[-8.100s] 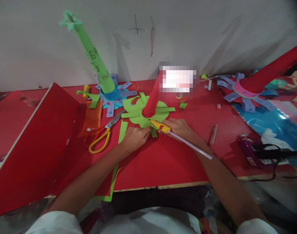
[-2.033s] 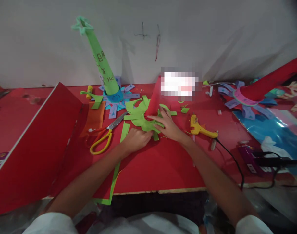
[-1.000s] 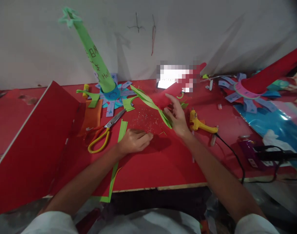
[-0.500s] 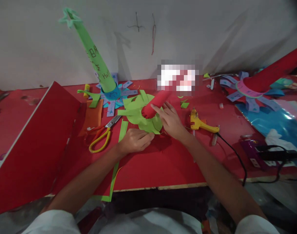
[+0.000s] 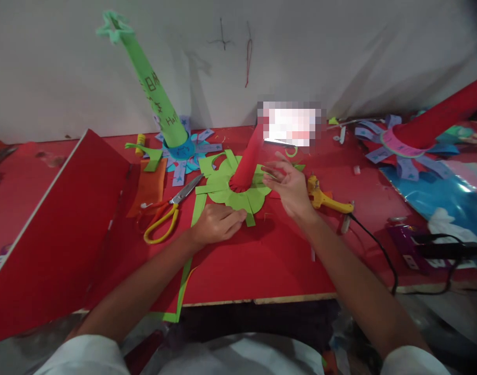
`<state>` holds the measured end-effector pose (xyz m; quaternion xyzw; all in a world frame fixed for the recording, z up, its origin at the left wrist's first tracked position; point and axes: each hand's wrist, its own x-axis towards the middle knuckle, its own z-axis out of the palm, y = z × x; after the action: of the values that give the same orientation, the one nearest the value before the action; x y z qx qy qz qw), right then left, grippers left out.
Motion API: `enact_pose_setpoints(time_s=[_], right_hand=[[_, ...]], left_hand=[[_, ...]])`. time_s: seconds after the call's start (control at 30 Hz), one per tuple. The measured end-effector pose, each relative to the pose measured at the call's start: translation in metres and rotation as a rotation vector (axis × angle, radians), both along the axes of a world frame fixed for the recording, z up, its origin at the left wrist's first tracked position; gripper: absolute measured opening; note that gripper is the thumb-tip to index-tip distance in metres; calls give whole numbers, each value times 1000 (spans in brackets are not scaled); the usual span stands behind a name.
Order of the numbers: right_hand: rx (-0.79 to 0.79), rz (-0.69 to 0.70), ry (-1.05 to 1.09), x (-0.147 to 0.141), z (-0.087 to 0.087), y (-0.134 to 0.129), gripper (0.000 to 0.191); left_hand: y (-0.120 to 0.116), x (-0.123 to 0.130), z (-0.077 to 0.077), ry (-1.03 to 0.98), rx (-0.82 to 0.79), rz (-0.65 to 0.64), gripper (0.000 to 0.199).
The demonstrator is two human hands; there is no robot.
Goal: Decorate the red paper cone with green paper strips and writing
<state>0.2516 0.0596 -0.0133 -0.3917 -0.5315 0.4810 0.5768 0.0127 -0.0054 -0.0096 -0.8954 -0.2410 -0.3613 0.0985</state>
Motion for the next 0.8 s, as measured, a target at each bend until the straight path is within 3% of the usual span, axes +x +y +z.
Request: enact_pose_setpoints(time_s=[0.47,0.57,0.8], right_hand=[[-1,-55,104,-2,-1,-1,17],[3,-15,106,-3,2,-2,12],[-57,122,133,-9,12,-11,21]], left_hand=[[0,0,-1,37,-20,1,14],[-1,1,-1,28,-5,-1,12],[0,-1,-3,50,-38,-23,16]])
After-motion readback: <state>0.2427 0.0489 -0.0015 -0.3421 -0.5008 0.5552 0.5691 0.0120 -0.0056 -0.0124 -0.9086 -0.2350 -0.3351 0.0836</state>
